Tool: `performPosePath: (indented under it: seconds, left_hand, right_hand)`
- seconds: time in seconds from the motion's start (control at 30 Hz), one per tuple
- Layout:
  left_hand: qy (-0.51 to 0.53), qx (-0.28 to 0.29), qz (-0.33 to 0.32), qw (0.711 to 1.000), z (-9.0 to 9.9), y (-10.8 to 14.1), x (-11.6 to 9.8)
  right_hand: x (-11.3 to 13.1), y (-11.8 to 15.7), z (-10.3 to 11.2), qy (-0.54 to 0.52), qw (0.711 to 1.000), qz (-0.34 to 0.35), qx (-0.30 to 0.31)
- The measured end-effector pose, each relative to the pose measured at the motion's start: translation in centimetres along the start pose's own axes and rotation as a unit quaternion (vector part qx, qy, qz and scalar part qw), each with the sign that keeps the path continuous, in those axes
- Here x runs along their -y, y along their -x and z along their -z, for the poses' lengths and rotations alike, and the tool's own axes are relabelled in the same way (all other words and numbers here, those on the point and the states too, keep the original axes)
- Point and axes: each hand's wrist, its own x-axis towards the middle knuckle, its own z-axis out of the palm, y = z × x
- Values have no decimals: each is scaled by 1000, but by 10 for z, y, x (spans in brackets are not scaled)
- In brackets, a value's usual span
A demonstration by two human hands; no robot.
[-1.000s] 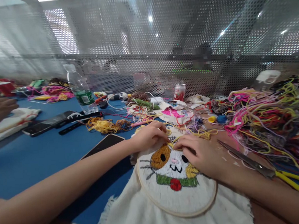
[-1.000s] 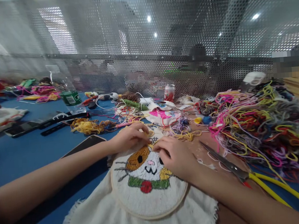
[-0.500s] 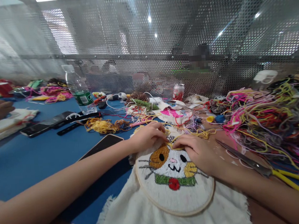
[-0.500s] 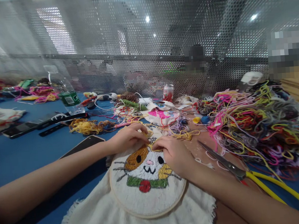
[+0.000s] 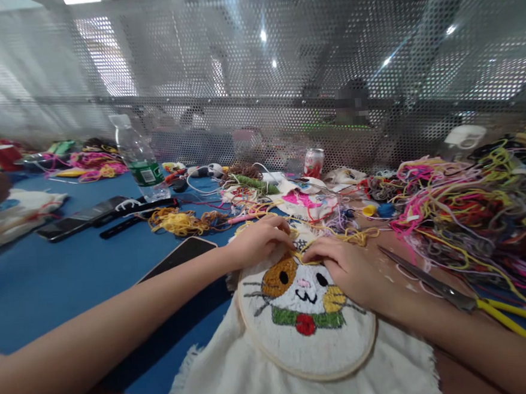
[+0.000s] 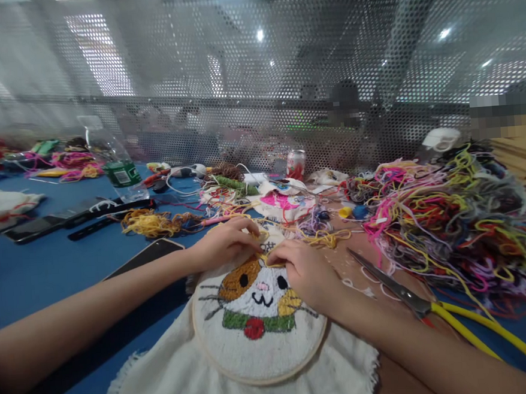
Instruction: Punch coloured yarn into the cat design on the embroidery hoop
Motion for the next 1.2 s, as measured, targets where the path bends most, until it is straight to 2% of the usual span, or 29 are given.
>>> performPosePath:
  seconds: [0.17,0.27,0.37,0.43,0.47,0.53,0.6,0.73,0.8,0.93,1.1,1.2]
  left_hand:
    - [5,-11,-3,1000,-1,0,-1]
    - [-18,-20,4,1000,-1,-1,-2]
    - [-61,-49,20,997,1,-1,-5]
    - [-76,-66,26,995,2,0,-5]
    - [-78,-70,27,994,3,0,-6]
    - [-78,-70,32,994,3,0,-5]
    - [-75,-66,37,994,2,0,-5]
    - [-68,-50,45,995,2,-1,-5]
    - [-68,-40,48,996,3,-1,-5]
    - [-74,-28,54,995,3,-1,-6]
    - [-80,-24,56,995,2,0,-5]
    - [-66,-37,53,996,1,-1,-6]
  right_hand:
    - [2,2,-5,33,999,38,4]
    - [3,-2,1,3,1000,22,-9]
    - [0,-11,31,-45,994,-36,-97]
    - [-8,-19,61,-18,987,-57,-148]
    - [-15,-21,76,2,985,-81,-152]
    - [-32,-24,100,29,986,-135,-91]
    - [-53,-23,113,71,983,-172,-11]
    - [-82,-16,112,178,958,-193,116]
    - [-85,-14,111,229,944,-193,137]
    - [-72,-16,121,343,916,-201,49]
    - [-48,-15,144,389,898,-207,-16]
    - [-40,-10,157,440,867,-214,-96]
